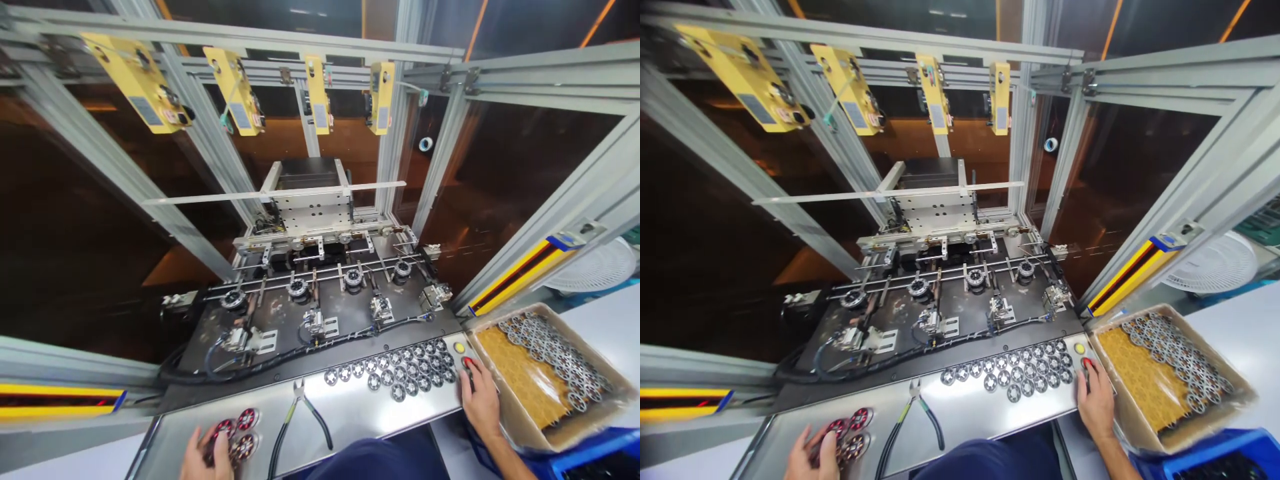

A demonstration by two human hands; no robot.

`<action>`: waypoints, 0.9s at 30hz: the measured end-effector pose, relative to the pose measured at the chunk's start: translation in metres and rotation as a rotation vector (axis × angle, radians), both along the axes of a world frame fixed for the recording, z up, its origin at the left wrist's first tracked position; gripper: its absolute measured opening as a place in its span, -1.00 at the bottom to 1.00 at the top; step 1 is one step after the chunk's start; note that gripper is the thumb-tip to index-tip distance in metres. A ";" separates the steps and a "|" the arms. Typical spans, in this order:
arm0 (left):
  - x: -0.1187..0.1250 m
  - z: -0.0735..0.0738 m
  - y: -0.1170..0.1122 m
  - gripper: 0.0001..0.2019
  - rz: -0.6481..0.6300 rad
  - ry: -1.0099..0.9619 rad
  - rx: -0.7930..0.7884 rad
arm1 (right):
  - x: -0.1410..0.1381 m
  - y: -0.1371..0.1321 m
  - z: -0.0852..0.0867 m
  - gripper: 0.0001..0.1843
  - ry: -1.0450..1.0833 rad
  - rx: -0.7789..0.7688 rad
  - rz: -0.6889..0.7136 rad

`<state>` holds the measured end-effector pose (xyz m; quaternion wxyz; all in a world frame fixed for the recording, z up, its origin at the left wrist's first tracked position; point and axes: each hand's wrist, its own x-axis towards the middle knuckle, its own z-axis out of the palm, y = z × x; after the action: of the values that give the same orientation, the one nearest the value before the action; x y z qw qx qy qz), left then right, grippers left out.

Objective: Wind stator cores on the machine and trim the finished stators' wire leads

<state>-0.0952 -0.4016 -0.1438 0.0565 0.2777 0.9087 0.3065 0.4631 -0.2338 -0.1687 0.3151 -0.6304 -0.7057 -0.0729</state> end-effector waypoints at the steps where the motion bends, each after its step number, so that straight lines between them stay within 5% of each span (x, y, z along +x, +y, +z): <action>1: 0.000 0.000 0.000 -0.20 0.002 -0.006 -0.002 | 0.002 -0.004 0.002 -0.49 -0.002 0.000 0.014; 9: 0.003 0.003 0.002 -0.21 -0.014 -0.001 -0.003 | 0.028 -0.033 -0.001 -0.34 -0.170 -0.003 0.043; 20: 0.000 -0.005 -0.001 -0.25 -0.049 0.008 0.023 | 0.001 0.025 0.005 -0.43 -0.045 0.068 0.034; 27: 0.000 -0.009 -0.002 -0.27 -0.052 0.025 0.029 | 0.001 0.031 -0.001 -0.36 -0.067 0.058 0.034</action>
<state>-0.0955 -0.4035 -0.1525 0.0489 0.3057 0.8973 0.3147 0.4642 -0.2028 -0.1695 0.3105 -0.6061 -0.7240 -0.1094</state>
